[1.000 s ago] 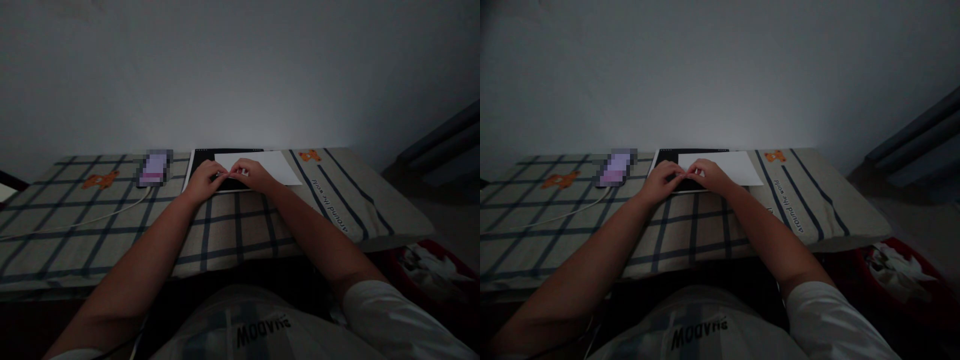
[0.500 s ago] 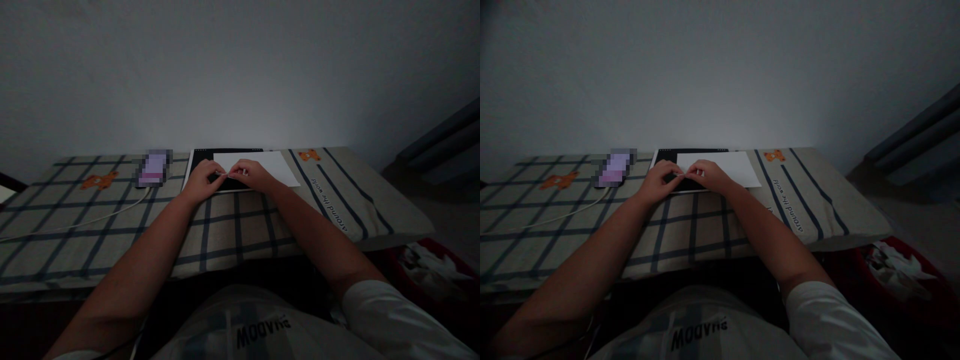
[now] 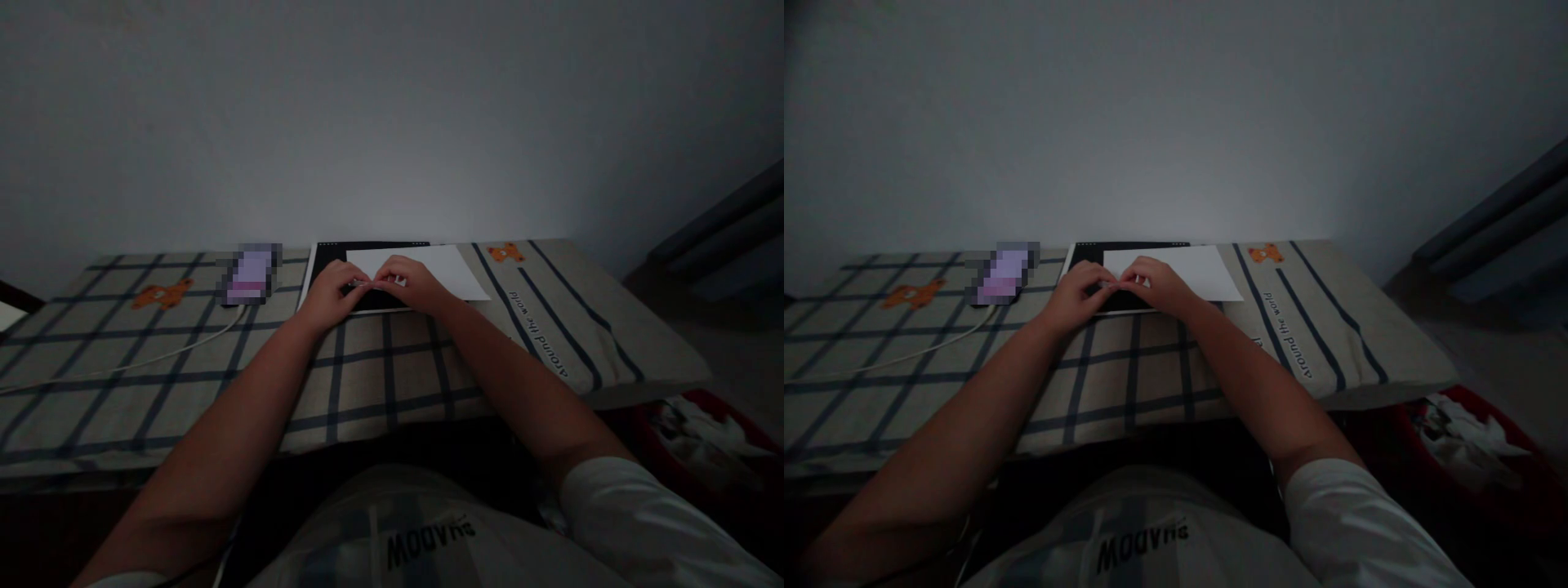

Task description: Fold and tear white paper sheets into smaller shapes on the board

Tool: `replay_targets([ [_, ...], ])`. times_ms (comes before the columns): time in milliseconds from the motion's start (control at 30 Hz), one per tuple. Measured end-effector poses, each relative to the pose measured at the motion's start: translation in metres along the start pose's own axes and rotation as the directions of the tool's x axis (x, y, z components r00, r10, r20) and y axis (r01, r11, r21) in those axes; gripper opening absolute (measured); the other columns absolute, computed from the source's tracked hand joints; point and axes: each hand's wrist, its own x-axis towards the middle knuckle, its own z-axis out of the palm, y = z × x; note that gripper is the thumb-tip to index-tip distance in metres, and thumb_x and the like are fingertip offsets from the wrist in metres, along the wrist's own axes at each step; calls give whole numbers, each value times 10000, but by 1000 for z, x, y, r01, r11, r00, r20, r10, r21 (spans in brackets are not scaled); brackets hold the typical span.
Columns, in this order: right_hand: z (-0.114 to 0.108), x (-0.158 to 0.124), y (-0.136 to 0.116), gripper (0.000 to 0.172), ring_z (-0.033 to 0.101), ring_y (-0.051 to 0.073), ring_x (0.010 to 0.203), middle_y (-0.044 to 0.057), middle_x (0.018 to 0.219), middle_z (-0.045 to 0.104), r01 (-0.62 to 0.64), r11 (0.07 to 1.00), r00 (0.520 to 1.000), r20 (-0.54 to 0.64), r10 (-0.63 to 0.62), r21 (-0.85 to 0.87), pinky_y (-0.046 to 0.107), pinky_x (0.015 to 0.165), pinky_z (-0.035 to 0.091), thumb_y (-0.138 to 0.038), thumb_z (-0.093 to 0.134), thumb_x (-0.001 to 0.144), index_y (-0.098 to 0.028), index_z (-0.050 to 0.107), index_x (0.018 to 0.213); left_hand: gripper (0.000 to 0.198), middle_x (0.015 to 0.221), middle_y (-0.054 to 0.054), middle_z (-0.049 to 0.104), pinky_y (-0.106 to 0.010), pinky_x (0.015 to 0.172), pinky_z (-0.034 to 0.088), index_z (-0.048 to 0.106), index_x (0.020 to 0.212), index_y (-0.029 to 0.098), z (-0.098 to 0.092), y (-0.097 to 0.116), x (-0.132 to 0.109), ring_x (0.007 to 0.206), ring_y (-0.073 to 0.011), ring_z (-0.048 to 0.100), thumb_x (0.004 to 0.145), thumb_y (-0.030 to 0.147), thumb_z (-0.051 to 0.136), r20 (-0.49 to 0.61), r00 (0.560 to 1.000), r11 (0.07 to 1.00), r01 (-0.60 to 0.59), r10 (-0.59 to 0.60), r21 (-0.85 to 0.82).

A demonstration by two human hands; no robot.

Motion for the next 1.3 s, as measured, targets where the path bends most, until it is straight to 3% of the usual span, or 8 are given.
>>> replay_targets([
  [133, -2, 0, -3, 321, 572, 177, 836, 54, 918, 663, 13, 1000, 1000, 19, -13, -3, 326, 757, 443, -480, 596, 971, -187, 696, 890, 234, 892, -56, 724, -389, 837, 467, 679, 886, 211, -2, -1, 0, 885, -219, 607, 958, 394, 553, -9, 1000, 1000, 13, -13, 6],
  [333, -3, -1, 0, 238, 567, 163, 790, 48, 905, 675, -98, 995, 995, 28, 98, -3, 310, 734, 433, -372, 640, 934, -161, 728, 1001, 204, 878, -56, 709, -371, 806, 468, 661, 869, 202, -2, -1, -1, 861, -212, 596, 939, 375, 578, -48, 999, 999, -11, 12, 32],
  [533, -2, -1, -2, 205, 548, 153, 762, 36, 855, 669, -146, 989, 987, 63, 146, -15, 303, 722, 412, -353, 663, 914, -160, 723, 882, 186, 837, -47, 708, -375, 795, 471, 657, 833, 207, -4, 2, -1, 836, -213, 604, 906, 367, 598, -26, 999, 998, -27, 28, 52],
  [867, 3, -1, 3, 192, 541, 147, 751, 27, 843, 656, -100, 995, 995, 27, 100, -5, 301, 721, 410, -342, 694, 912, -161, 696, 847, 379, 850, -61, 743, -385, 801, 460, 729, 853, 214, 0, 1, -1, 842, -219, 621, 974, 520, 540, 35, 998, 994, -60, 57, 86],
  [1300, -1, -1, -2, 259, 552, 164, 802, 40, 876, 641, -16, 1000, 999, 41, 16, -17, 317, 745, 424, -406, 615, 962, -174, 676, 865, 315, 831, -73, 723, -400, 800, 464, 699, 824, 202, -3, -3, 0, 839, -229, 605, 958, 451, 560, -1, 998, 997, -55, 56, 49],
])
